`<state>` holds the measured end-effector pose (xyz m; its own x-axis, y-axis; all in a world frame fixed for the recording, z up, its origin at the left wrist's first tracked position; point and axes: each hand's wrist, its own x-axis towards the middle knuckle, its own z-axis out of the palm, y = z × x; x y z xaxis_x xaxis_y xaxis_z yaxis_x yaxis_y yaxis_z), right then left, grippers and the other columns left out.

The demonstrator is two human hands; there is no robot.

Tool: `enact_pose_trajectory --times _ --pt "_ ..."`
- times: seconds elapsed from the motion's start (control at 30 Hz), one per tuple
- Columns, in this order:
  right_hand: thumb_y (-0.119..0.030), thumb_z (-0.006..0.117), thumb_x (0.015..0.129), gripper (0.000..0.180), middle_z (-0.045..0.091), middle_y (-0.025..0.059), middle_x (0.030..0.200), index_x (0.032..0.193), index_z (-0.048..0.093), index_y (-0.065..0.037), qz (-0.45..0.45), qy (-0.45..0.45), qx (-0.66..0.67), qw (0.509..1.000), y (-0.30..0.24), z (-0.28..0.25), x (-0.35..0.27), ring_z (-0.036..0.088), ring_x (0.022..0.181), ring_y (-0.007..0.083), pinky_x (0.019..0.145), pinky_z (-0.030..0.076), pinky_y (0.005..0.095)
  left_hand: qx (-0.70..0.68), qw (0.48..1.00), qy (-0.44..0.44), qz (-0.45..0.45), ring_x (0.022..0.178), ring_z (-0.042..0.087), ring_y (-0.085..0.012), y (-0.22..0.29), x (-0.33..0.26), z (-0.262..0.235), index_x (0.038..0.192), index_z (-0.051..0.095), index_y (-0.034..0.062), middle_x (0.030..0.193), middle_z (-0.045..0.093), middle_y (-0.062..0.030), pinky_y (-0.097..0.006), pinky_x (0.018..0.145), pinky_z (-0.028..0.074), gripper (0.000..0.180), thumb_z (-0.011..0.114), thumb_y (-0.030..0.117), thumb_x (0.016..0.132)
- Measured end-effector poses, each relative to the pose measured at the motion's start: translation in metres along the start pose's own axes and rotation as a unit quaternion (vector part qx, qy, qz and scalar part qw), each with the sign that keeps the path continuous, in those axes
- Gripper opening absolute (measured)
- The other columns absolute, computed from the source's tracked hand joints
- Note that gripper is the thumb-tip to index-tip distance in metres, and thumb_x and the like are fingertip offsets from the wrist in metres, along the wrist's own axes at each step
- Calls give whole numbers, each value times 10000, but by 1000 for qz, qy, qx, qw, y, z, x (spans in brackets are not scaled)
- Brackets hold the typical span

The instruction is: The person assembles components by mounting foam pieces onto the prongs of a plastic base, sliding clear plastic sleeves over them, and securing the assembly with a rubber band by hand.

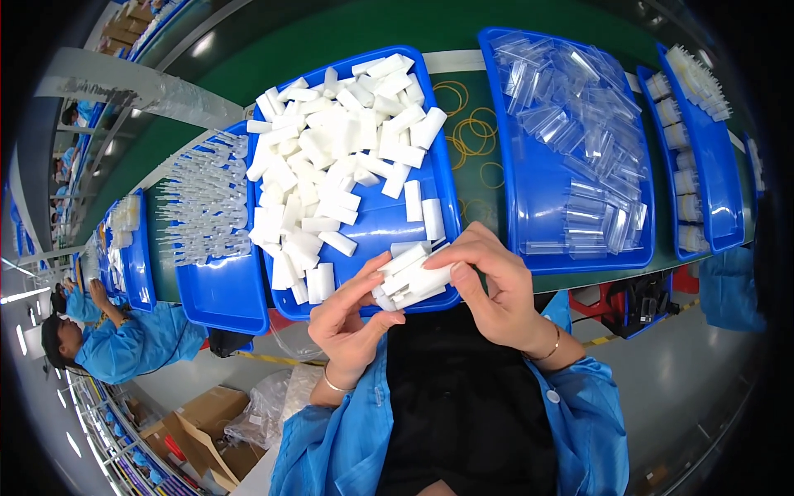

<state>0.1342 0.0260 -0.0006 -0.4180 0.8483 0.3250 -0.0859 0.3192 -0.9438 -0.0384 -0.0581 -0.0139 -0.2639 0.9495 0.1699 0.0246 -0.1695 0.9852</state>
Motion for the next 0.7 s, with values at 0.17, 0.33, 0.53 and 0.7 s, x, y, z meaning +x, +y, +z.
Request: enact_pose_trajectory --times 0.17,0.33,0.53,0.7 --pt "-38 565 827 107 589 81 822 917 620 -16 -5 33 -1 999 4 2 -1 489 744 184 644 400 264 -60 997 50 -17 950 607 -275 3 2 3 1036 578 -85 1067 556 -317 -276 684 537 454 766 8 634" --pt "-33 693 720 157 568 80 798 868 642 -31 -12 1 25 1000 5 -1 0 504 787 185 657 401 260 -22 1000 15 -7 956 605 -273 2 2 -2 1041 577 -81 1066 558 -314 -284 690 539 466 772 20 629" --pt "-63 734 676 148 596 67 803 804 659 -62 -25 -20 -14 999 1 -5 0 502 779 184 645 382 271 -41 998 -28 -23 935 609 -278 4 3 -1 1050 574 -81 1087 547 -313 -291 681 544 475 772 27 632" --pt "-52 710 673 192 632 58 825 850 637 -52 -93 61 -93 989 -4 -26 4 543 788 216 683 412 310 -147 988 8 -56 912 608 -296 -2 2 5 1067 550 -81 1135 512 -320 -357 653 558 460 746 12 661"
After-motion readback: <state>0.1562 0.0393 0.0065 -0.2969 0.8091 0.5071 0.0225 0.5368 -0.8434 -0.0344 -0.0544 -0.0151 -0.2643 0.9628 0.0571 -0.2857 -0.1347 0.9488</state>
